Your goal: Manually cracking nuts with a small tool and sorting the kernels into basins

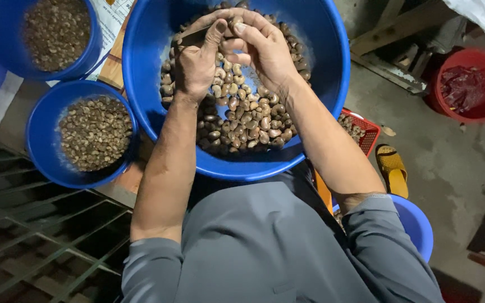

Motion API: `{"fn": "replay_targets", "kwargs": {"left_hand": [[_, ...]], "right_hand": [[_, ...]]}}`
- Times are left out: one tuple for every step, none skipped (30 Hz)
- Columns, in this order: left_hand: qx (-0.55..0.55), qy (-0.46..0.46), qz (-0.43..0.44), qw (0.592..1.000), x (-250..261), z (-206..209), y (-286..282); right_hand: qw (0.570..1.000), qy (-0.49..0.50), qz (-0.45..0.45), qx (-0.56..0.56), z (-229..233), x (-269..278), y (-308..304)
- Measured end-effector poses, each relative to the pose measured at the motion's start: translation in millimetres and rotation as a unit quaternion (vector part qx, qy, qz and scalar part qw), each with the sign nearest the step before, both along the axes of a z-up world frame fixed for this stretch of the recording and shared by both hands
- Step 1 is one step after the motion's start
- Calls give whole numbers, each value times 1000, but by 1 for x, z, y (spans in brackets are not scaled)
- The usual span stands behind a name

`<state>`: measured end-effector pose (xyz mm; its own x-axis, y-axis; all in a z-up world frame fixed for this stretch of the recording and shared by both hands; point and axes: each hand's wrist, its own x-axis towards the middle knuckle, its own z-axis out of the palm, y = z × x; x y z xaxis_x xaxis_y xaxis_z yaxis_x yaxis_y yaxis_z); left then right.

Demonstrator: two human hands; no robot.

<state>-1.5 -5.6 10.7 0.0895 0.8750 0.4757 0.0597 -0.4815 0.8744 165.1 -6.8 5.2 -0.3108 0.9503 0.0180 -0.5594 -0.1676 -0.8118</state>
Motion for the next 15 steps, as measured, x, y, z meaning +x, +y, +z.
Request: {"fn": "replay_targets", "kwargs": {"left_hand": [[0, 0, 1, 1000, 0, 2, 0], [2, -4, -22, 1000, 1, 5, -1], [3, -9, -45, 999, 1, 7, -1], [3, -8, -45, 999, 2, 4, -1], [9, -37, -60, 997, 3, 2, 0], [15, -66, -75, 995, 4, -1, 0], [15, -66, -75, 995, 3, -1, 1], [16, -43, -49, 998, 1, -2, 1], [16, -20, -22, 999, 0, -2, 1], [16, -20, -22, 999, 0, -1, 1], [14, -15, -39, 999, 0, -1, 1], [12, -10, -56, 998, 0, 0, 1], [12, -11, -57, 998, 1, -7, 4], [4, -14, -29, 999, 1, -13, 6], [-3, -17, 1, 1000, 1, -19, 9]], "right_hand": [[1000, 0, 1, 0, -3, -1, 3], [999, 9, -16, -36, -6, -1, 6], [997, 18, -32, -71, -9, -2, 9], [997, 18, -32, -71, -8, -2, 7], [998, -10, -39, -44, -8, -1, 5], [998, -39, -46, -18, -7, 0, 3], [998, -39, -46, -18, -7, -1, 2], [998, -42, -41, -11, -7, -1, 2], [998, -45, -35, -4, -8, -1, 2], [998, -45, -34, -4, -10, -1, 3], [998, -53, -42, 6, -12, 0, 5], [997, -61, -49, 16, -13, 0, 6], [997, -61, -50, 17, -12, 0, 5], [996, -69, -53, -2, -11, -1, 3], [995, -77, -54, -20, -9, -3, 3]]}}
